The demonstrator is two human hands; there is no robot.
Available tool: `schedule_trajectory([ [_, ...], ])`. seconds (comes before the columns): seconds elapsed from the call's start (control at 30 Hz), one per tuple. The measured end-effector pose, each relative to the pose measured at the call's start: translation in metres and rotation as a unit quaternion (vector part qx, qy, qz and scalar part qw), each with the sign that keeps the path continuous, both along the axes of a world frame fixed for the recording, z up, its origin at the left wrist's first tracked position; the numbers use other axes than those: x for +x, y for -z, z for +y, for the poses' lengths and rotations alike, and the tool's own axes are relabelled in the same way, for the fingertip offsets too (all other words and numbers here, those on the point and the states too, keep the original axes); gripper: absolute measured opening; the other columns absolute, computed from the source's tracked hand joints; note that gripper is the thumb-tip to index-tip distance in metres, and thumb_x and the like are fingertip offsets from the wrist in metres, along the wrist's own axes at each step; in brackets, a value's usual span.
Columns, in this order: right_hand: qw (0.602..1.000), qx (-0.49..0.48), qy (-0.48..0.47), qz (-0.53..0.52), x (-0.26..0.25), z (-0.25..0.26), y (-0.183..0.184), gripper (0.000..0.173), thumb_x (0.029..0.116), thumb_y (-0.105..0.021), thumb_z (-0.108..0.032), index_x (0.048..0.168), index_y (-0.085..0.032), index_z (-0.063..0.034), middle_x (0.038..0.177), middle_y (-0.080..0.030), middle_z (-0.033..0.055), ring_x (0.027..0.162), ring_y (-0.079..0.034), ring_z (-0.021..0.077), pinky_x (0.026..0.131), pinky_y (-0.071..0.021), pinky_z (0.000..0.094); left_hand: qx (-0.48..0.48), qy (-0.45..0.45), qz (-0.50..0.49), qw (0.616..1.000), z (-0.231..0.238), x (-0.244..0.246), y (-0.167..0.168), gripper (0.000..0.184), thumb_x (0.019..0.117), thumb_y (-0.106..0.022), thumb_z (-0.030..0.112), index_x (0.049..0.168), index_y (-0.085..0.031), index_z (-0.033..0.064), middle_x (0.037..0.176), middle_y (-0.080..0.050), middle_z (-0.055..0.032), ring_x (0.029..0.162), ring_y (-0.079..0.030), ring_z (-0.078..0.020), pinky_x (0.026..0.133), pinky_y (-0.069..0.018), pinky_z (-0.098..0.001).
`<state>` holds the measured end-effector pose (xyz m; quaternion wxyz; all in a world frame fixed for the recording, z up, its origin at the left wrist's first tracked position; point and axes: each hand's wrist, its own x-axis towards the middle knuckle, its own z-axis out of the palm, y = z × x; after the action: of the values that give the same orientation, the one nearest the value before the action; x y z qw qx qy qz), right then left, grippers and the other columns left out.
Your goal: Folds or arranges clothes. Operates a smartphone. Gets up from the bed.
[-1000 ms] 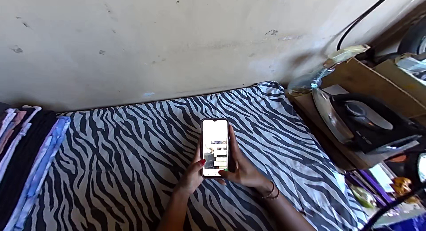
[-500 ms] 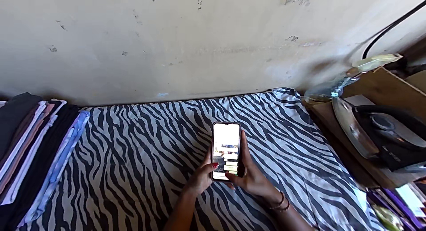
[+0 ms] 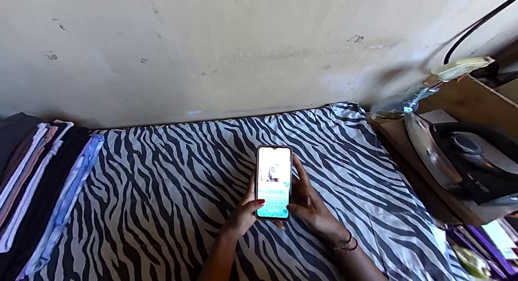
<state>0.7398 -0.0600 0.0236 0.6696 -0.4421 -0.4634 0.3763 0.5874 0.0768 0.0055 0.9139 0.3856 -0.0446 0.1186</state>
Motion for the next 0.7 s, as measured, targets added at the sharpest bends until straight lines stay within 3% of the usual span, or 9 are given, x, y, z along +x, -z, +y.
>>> schedule_trajectory([
  [0.1, 1.0, -0.001, -0.01, -0.008, 0.0009, -0.0004, 0.0006, 0.116, 0.0803, -0.067, -0.005, 0.162, 0.015, -0.0078, 0.152, -0.048, 0.0165, 0.131, -0.06, 0.0261, 0.107, -0.0552, 0.0421, -0.006, -0.004, -0.002, 1.0, -0.001, -0.0012, 0.0, 0.099, 0.0956, -0.064, 0.034, 0.158, 0.013, 0.0274, 0.147, -0.054, -0.0048, 0.117, -0.068, -0.0297, 0.076, -0.0644, -0.0468],
  [0.27, 1.0, 0.007, -0.017, -0.017, 0.0034, -0.0012, -0.0003, 0.115, 0.0827, -0.069, -0.006, 0.163, 0.014, -0.0099, 0.155, -0.046, 0.016, 0.133, -0.058, 0.0262, 0.109, -0.0536, 0.0426, -0.019, 0.008, -0.011, 1.0, 0.0005, -0.0002, 0.0007, 0.102, 0.087, -0.064, 0.016, 0.157, 0.01, 0.0267, 0.141, -0.058, -0.0048, 0.114, -0.069, -0.0308, 0.076, -0.0642, -0.0475],
  [0.37, 0.998, -0.001, 0.02, -0.063, -0.0001, 0.0006, 0.0018, 0.116, 0.0769, -0.065, 0.005, 0.162, 0.014, -0.0042, 0.154, -0.046, 0.0171, 0.131, -0.06, 0.0229, 0.107, -0.0561, 0.0382, -0.02, 0.006, -0.012, 1.0, -0.0003, -0.0006, 0.0007, 0.105, 0.0855, -0.066, 0.016, 0.157, 0.01, 0.0255, 0.142, -0.058, -0.0035, 0.114, -0.069, -0.0293, 0.076, -0.0643, -0.0466],
  [0.6, 0.995, -0.014, 0.07, -0.065, -0.004, 0.0067, 0.0043, 0.102, 0.0874, -0.061, -0.002, 0.162, 0.007, -0.0019, 0.149, -0.052, 0.0155, 0.124, -0.065, 0.0184, 0.101, -0.0586, 0.0344, -0.011, -0.008, 0.008, 1.0, -0.0008, 0.0005, 0.0001, 0.101, 0.0885, -0.06, 0.013, 0.156, 0.015, 0.0238, 0.142, -0.057, -0.0043, 0.113, -0.07, -0.0296, 0.075, -0.0643, -0.0478],
  [0.7, 0.995, -0.014, 0.067, -0.069, -0.0029, 0.0044, 0.0044, 0.102, 0.0859, -0.061, 0.0, 0.163, 0.006, -0.0029, 0.149, -0.053, 0.0144, 0.124, -0.065, 0.0178, 0.101, -0.0586, 0.0341, -0.006, -0.006, 0.007, 1.0, -0.0011, 0.0, 0.0004, 0.098, 0.09, -0.059, 0.014, 0.156, 0.014, 0.025, 0.143, -0.056, -0.0039, 0.113, -0.069, -0.0291, 0.076, -0.0643, -0.0474],
])
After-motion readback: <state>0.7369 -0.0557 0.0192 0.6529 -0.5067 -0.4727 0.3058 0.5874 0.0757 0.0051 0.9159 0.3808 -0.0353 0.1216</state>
